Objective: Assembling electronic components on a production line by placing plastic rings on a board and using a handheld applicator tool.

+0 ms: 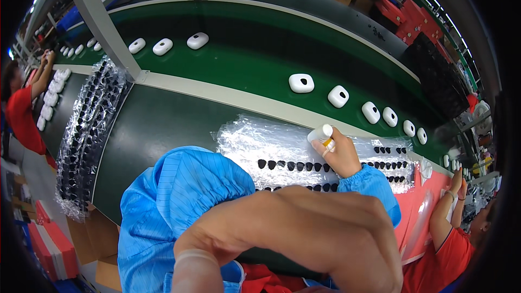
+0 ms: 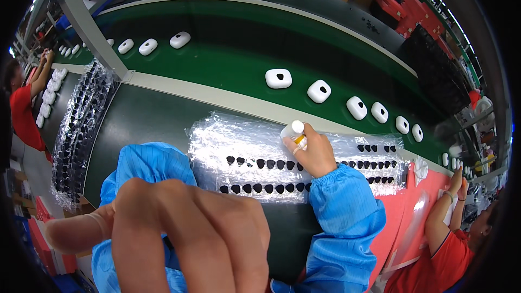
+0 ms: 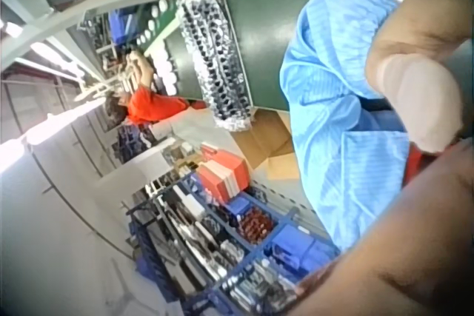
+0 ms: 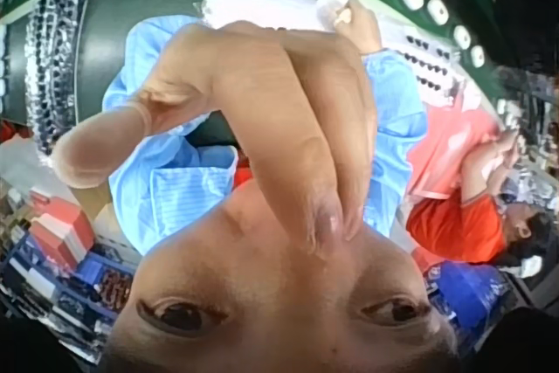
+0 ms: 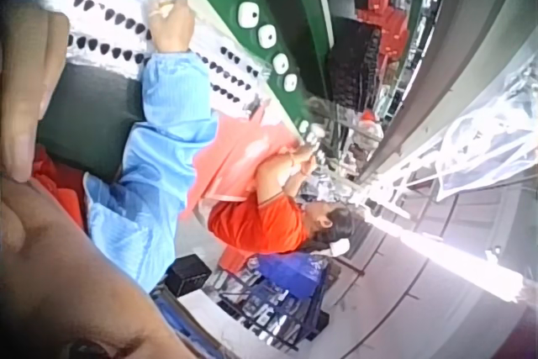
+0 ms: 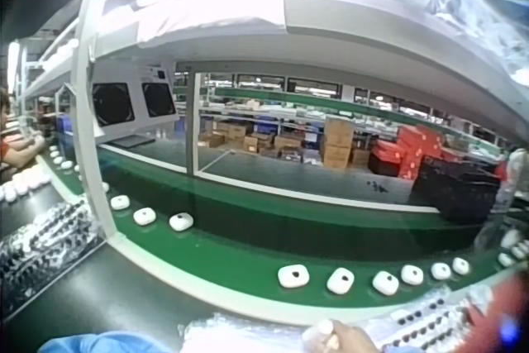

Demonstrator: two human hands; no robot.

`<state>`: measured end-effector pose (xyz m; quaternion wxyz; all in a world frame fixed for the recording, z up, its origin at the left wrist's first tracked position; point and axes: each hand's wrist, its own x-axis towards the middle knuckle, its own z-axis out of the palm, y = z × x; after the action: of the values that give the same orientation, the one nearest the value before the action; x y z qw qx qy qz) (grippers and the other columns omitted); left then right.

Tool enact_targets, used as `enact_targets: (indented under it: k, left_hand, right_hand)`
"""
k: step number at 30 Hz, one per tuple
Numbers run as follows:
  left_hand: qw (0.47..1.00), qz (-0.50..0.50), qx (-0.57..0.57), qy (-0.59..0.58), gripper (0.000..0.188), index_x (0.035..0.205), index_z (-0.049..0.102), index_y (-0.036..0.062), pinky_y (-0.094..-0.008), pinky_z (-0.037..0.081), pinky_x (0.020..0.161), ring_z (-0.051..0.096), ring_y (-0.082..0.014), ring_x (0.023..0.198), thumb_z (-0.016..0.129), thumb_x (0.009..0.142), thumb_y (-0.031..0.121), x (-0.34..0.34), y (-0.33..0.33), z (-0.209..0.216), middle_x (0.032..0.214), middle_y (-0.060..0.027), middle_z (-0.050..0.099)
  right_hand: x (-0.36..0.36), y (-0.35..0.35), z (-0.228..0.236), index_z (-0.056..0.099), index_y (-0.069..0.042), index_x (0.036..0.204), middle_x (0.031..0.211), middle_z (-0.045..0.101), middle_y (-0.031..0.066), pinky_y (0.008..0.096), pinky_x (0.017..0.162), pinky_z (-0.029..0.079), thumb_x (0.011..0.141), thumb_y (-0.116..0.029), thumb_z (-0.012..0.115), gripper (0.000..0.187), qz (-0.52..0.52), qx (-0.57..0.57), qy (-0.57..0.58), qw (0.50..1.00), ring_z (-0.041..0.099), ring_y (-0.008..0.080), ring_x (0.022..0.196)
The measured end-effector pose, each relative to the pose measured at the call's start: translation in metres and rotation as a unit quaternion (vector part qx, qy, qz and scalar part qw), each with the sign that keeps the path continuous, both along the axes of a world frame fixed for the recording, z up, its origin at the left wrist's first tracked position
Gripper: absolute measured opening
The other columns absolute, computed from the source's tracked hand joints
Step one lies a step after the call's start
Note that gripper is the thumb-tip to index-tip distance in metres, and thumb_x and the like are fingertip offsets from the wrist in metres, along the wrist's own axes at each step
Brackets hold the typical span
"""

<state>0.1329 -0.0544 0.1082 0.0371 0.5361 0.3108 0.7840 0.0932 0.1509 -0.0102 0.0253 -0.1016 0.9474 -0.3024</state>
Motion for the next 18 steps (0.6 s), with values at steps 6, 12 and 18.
enact_targets:
  k: [6, 12, 18]
  left_hand:
    - [1.0, 0.005, -0.008, 0.005, 0.061, 0.082, 0.057, -0.0007, -0.0361, 0.043, 0.072, 0.057, -0.0256, 0.077, 0.026, 0.087, 0.051, -0.002, 0.0012, -0.0013, 0.085, -0.0156, 0.06]
    - [1.0, 0.008, -0.014, 0.01, 0.059, 0.082, 0.057, -0.0004, -0.0357, 0.043, 0.072, 0.057, -0.0249, 0.077, 0.027, 0.088, 0.05, -0.0057, 0.0018, -0.0021, 0.084, -0.0151, 0.06]
    - [1.0, 0.01, -0.019, 0.018, 0.058, 0.081, 0.057, -0.0001, -0.0353, 0.043, 0.072, 0.057, -0.0241, 0.077, 0.027, 0.088, 0.049, -0.0092, 0.0009, -0.0012, 0.084, -0.0145, 0.06]
  right_hand:
    - [-0.0011, -0.0003, -0.0031, 0.053, 0.001, 0.1, 0.086, 0.062, 0.0188, 0.0347, 0.069, 0.047, 0.075, -0.024, 0.064, 0.037, -0.005, 0.008, -0.002, 1.0, 0.061, 0.0314, 0.079]
    - [-0.001, -0.0004, -0.0019, 0.053, 0.001, 0.1, 0.087, 0.062, 0.019, 0.0345, 0.069, 0.047, 0.075, -0.025, 0.063, 0.037, -0.002, 0.003, -0.001, 1.0, 0.061, 0.0315, 0.079]
    - [-0.0011, 0.0004, -0.0005, 0.053, 0.001, 0.099, 0.086, 0.062, 0.0189, 0.0346, 0.069, 0.047, 0.075, -0.025, 0.063, 0.037, -0.002, 0.001, 0.001, 1.0, 0.061, 0.0316, 0.079]
